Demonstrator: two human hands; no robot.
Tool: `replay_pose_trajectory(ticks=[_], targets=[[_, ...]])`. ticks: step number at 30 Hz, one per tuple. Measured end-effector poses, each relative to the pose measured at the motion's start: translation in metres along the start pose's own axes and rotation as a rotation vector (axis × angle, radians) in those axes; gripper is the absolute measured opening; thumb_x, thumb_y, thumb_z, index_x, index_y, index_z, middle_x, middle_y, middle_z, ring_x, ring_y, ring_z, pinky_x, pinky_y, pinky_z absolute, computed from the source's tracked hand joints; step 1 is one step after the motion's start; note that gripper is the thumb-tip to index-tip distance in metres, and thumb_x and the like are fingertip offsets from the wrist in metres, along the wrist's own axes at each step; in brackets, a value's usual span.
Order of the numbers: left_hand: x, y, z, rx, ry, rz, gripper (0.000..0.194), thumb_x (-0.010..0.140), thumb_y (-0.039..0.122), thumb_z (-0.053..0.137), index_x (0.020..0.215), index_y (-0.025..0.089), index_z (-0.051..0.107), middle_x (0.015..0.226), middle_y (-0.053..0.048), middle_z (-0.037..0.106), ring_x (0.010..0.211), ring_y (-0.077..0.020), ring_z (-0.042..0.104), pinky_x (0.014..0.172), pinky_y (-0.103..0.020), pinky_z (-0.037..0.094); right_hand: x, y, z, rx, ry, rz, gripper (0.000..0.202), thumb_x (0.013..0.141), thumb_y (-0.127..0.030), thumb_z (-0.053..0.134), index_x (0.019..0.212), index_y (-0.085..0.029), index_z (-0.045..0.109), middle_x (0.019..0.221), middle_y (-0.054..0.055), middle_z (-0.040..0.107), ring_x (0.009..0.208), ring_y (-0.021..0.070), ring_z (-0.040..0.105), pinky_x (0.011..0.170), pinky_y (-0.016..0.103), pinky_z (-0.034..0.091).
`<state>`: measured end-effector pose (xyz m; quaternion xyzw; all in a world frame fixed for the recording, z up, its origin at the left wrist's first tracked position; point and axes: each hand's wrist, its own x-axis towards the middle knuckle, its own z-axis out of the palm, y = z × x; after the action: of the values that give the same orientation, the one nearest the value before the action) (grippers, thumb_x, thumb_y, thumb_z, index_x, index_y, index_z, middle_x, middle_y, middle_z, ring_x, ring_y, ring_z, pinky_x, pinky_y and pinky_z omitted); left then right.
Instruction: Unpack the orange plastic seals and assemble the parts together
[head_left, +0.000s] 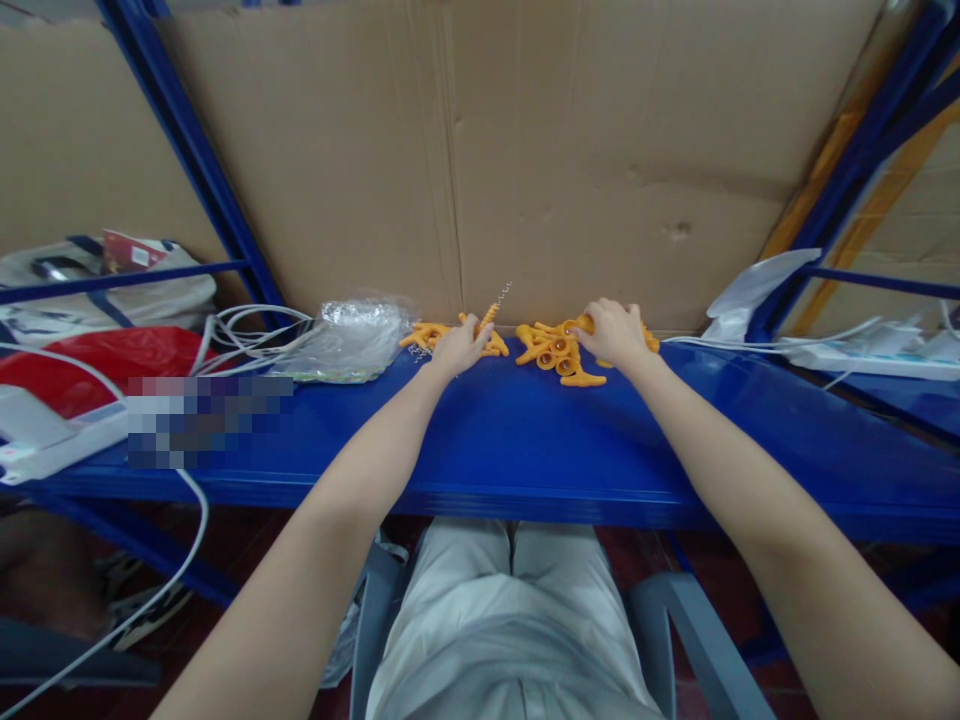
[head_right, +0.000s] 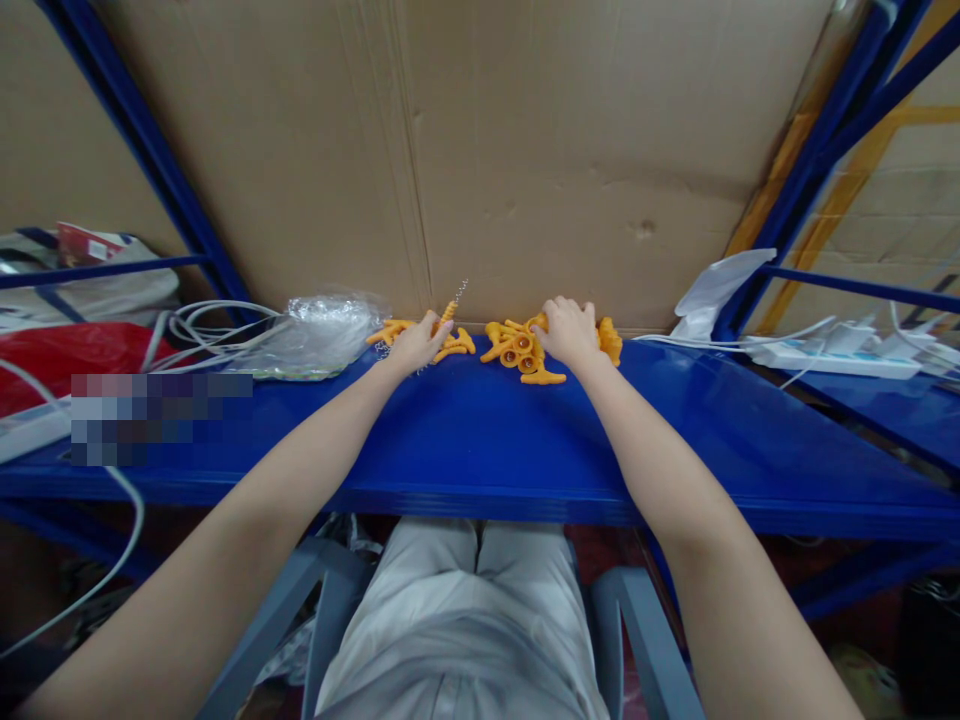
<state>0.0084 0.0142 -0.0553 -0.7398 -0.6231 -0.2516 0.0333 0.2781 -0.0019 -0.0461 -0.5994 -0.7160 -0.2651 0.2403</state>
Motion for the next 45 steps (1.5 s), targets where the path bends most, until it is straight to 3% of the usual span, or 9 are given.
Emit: replay_pose_trajectory(ticks=[6,9,19,25,30,39,45], targets=[[-0.001,0.003,-0.002,0.102,0.001,-0.001,0.046,0.108,0.042,0.027,0.128,0.013,0.057,0.12,-0.019,0.073,0.12,-0.0314,0.067,0.102,-0.04,0.049,0.003,0.01,-0.016,-0.074,-0.431,0.264,0.034,0.09,-0.041,0.062,0.111,-0.017,0.074,0.118,0.016,0.074,0.112,0.0307,0.067,0.094,0.042,0.049],[-0.001,0.004,-0.004,0.129,-0.011,-0.006,0.048,0.108,0.043,0.026,0.126,0.014,0.06,0.121,-0.018,0.073,0.12,-0.0306,0.067,0.1,-0.039,0.049,0.003,0.013,-0.018,-0.097,-0.529,0.3,0.038,0.091,-0.041,0.063,0.116,-0.015,0.074,0.116,0.017,0.075,0.111,0.029,0.069,0.09,0.036,0.051],[0.0,0.003,-0.005,0.128,0.005,-0.022,0.048,0.108,0.044,0.027,0.128,0.017,0.061,0.12,-0.015,0.073,0.119,-0.0302,0.067,0.095,-0.038,0.05,0.003,0.016,-0.026,-0.13,-0.61,0.319,0.049,0.087,-0.036,0.07,0.129,-0.012,0.07,0.117,0.019,0.075,0.107,0.0287,0.071,0.083,0.033,0.054],[0.001,0.002,-0.006,0.099,0.015,-0.027,0.039,0.105,0.03,0.038,0.135,0.022,0.061,0.12,-0.012,0.074,0.117,-0.0278,0.068,0.097,-0.036,0.051,0.001,0.015,-0.029,-0.169,-0.65,0.332,0.049,0.088,-0.031,0.066,0.132,-0.011,0.067,0.115,0.019,0.074,0.104,0.0274,0.071,0.081,0.032,0.053],[0.002,-0.003,-0.004,0.086,0.049,-0.021,0.042,0.097,0.015,0.045,0.133,0.022,0.063,0.117,-0.011,0.076,0.113,-0.0258,0.07,0.099,-0.037,0.051,-0.002,0.009,-0.029,-0.184,-0.639,0.315,0.053,0.091,-0.027,0.061,0.142,-0.01,0.058,0.126,0.022,0.069,0.119,0.0299,0.066,0.091,0.035,0.051],[0.007,-0.008,0.005,0.01,0.075,0.033,0.047,0.091,0.015,0.048,0.132,0.023,0.068,0.135,-0.01,0.068,0.124,-0.0269,0.064,0.107,-0.04,0.05,-0.005,0.003,-0.03,-0.175,-0.623,0.351,0.066,0.09,-0.038,0.068,0.148,-0.013,0.049,0.137,0.025,0.062,0.133,0.0338,0.058,0.101,0.042,0.05],[0.005,-0.011,0.014,0.095,0.036,0.077,0.053,0.094,0.018,0.045,0.146,0.016,0.054,0.144,-0.016,0.06,0.133,-0.0298,0.057,0.111,-0.044,0.046,-0.005,-0.008,-0.042,-0.215,-0.586,0.394,0.044,0.097,-0.03,0.055,0.137,-0.014,0.063,0.136,0.023,0.064,0.128,0.0326,0.063,0.098,0.042,0.05]])
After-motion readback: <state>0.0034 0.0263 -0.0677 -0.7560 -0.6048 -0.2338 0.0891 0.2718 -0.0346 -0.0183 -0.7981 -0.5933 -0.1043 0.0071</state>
